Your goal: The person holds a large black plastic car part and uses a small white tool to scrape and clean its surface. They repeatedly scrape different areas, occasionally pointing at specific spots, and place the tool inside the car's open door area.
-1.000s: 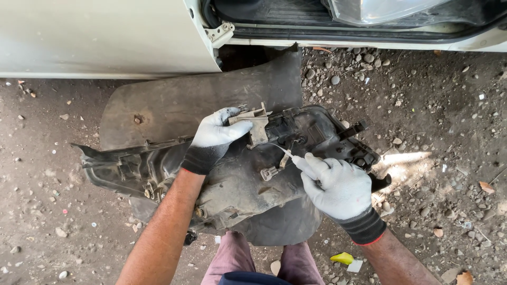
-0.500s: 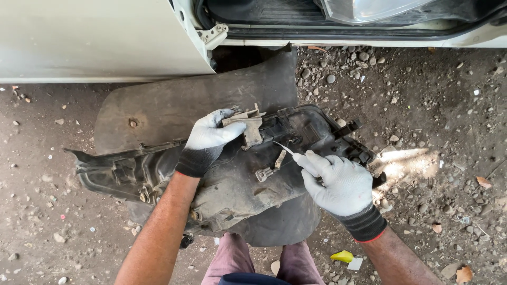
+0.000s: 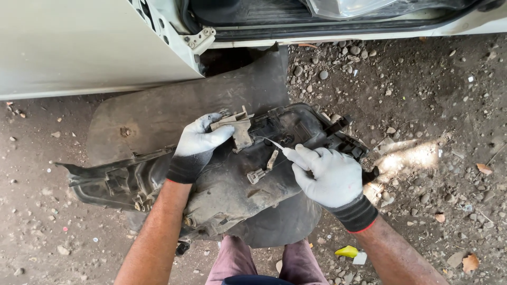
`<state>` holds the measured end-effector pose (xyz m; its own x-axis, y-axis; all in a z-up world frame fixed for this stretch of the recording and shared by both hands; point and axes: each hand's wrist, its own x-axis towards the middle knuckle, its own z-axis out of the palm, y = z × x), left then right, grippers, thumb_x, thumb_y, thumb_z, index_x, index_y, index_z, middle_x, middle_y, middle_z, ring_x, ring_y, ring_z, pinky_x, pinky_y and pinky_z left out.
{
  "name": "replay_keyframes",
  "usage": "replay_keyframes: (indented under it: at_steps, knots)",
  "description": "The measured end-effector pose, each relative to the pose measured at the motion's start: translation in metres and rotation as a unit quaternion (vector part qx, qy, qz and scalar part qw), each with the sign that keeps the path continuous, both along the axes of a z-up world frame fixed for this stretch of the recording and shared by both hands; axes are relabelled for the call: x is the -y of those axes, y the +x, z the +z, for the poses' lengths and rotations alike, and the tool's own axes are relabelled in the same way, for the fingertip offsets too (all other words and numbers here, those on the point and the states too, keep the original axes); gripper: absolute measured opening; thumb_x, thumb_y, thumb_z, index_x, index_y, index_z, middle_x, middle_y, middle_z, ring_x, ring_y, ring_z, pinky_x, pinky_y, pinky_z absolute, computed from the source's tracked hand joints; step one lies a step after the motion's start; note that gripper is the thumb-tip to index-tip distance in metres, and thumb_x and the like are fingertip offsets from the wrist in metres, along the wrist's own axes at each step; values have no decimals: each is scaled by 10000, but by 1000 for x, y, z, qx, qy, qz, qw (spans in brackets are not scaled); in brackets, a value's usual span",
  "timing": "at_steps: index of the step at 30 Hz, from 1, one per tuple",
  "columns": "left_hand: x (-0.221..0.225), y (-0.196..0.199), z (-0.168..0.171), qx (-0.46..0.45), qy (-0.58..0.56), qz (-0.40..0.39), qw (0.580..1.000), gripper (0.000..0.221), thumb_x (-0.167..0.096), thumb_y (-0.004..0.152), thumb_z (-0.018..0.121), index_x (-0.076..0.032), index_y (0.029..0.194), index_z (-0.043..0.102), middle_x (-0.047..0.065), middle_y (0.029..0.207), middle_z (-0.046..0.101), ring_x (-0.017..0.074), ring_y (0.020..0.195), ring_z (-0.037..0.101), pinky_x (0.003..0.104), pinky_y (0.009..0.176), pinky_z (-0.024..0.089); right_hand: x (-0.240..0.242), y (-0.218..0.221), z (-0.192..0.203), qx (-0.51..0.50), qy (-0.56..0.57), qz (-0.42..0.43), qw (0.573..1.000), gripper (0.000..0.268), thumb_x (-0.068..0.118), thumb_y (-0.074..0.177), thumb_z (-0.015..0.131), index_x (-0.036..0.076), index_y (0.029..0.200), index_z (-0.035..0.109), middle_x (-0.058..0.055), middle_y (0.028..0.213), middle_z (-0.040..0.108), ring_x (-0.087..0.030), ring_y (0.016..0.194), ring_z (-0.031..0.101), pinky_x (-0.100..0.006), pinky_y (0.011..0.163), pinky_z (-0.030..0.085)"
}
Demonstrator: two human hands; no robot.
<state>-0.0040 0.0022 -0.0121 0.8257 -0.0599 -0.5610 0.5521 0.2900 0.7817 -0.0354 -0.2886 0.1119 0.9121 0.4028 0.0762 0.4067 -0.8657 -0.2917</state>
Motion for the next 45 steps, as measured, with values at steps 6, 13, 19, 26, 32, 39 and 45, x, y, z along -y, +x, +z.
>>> replay_keyframes:
  at_steps: [6, 13, 19, 26, 32, 39, 45]
  knots:
    - [-1, -1, 0, 6, -1, -1, 1000, 485, -26, 828, 798, 69, 1273, 630, 61, 1111, 733, 101, 973, 675, 255, 913, 549, -1, 0, -2, -23, -11, -10, 1000, 301, 282, 834, 746, 293, 1133, 773, 21, 998, 777, -221, 643, 689, -377, 544, 562]
    - [1, 2, 8, -3, -17, -6, 1000, 469, -31, 838, 795, 75, 1268, 642, 67, 1110, 734, 109, 972, 679, 256, 911, 551, -5, 4, 1, -24, -1, -7, 1000, 268, 293, 857, 723, 290, 1121, 768, 22, 1002, 774, -214, 683, 701, -366, 571, 565]
    - [0, 1, 8, -4, -66, 3, 998, 472, -29, 824, 801, 73, 1255, 637, 67, 1104, 737, 116, 972, 687, 260, 912, 559, -3, 3, 4, -51, -16, -12, 998, 282, 287, 849, 719, 284, 1125, 777, 11, 959, 773, -224, 660, 697, -367, 545, 559]
    - [1, -1, 0, -4, -8, 7, 1000, 474, -24, 822, 805, 77, 1253, 636, 64, 1094, 733, 104, 961, 680, 255, 899, 555, 0, -5, 3, -83, -1, -32, 996, 289, 313, 834, 741, 233, 1111, 770, -29, 816, 726, -262, 616, 683, -388, 543, 545]
    - [2, 0, 3, 0, -19, 3, 1000, 479, -36, 821, 806, 79, 1253, 635, 63, 1096, 728, 100, 962, 670, 250, 895, 546, -2, -9, 8, -58, -12, -26, 998, 259, 280, 829, 749, 258, 1084, 784, -18, 794, 721, -246, 584, 670, -377, 529, 537]
    - [2, 1, 4, 13, 11, -18, 1000, 452, -60, 833, 810, 79, 1232, 650, 55, 1082, 721, 97, 956, 654, 242, 883, 537, -9, -10, 10, -25, 19, 3, 999, 276, 267, 811, 735, 243, 1082, 783, -23, 850, 748, -234, 597, 671, -356, 528, 534]
    - [3, 2, 8, 11, 18, -22, 1000, 447, -67, 826, 804, 66, 1224, 650, 50, 1078, 731, 93, 953, 665, 240, 882, 541, -7, -13, 4, -70, 1, -55, 996, 329, 307, 803, 766, 127, 1078, 775, -56, 722, 693, -256, 601, 683, -363, 531, 540]
